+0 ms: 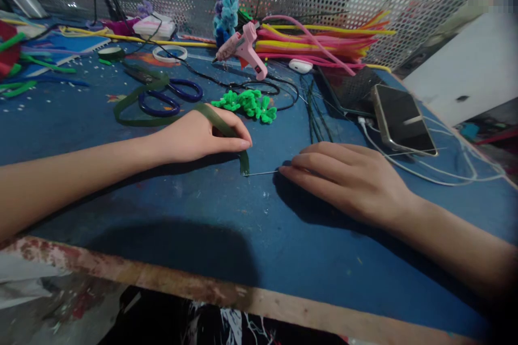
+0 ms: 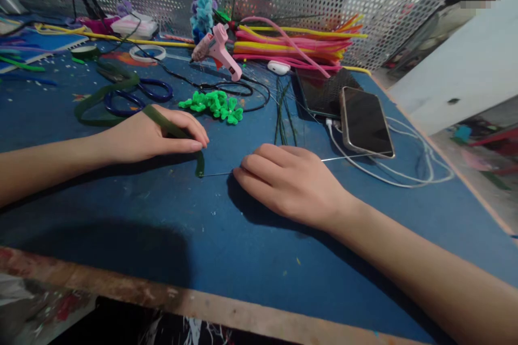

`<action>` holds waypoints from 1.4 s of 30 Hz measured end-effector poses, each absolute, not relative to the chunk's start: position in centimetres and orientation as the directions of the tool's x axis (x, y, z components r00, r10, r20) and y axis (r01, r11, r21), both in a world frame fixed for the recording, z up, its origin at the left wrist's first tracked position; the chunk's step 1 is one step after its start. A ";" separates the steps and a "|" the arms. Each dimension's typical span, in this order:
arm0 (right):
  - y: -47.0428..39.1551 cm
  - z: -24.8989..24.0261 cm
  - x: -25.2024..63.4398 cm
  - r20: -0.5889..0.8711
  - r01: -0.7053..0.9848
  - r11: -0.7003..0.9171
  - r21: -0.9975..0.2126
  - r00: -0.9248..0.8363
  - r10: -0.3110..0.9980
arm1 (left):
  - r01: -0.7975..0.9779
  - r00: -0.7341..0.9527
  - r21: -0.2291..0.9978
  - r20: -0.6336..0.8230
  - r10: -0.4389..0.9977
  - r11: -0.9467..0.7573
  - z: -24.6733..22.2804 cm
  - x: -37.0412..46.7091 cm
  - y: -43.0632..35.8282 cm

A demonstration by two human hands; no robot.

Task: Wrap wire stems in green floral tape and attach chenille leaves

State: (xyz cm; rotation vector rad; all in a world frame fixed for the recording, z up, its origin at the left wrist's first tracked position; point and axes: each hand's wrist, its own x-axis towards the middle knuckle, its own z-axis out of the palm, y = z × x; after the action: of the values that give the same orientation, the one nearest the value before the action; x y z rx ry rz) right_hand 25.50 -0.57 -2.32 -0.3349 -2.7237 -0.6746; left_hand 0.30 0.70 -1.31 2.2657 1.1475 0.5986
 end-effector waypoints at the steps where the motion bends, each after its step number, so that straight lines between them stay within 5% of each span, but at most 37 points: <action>1: -0.6 -2.3 25.5 0.360 0.297 0.864 0.407 -0.921 0.147 | 0.598 0.541 0.626 0.146 0.828 -0.501 -1.3 0.3 0.7; 31: -0.7 -2.3 24.9 0.427 0.373 0.909 0.187 -0.864 0.267 | 0.620 0.492 0.578 0.242 0.836 -0.531 -1.2 0.6 0.2; 42: -0.5 -2.8 24.8 0.395 0.397 0.910 0.120 -0.860 0.323 | 0.545 0.368 0.741 0.211 0.906 -0.393 -1.3 0.9 0.0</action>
State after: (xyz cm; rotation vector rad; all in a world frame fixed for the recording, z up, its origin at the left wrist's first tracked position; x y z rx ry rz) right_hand 24.77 -0.49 -2.77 -0.5288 -2.7013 -0.2784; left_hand 0.87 -0.04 -1.31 2.0660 1.2491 0.8307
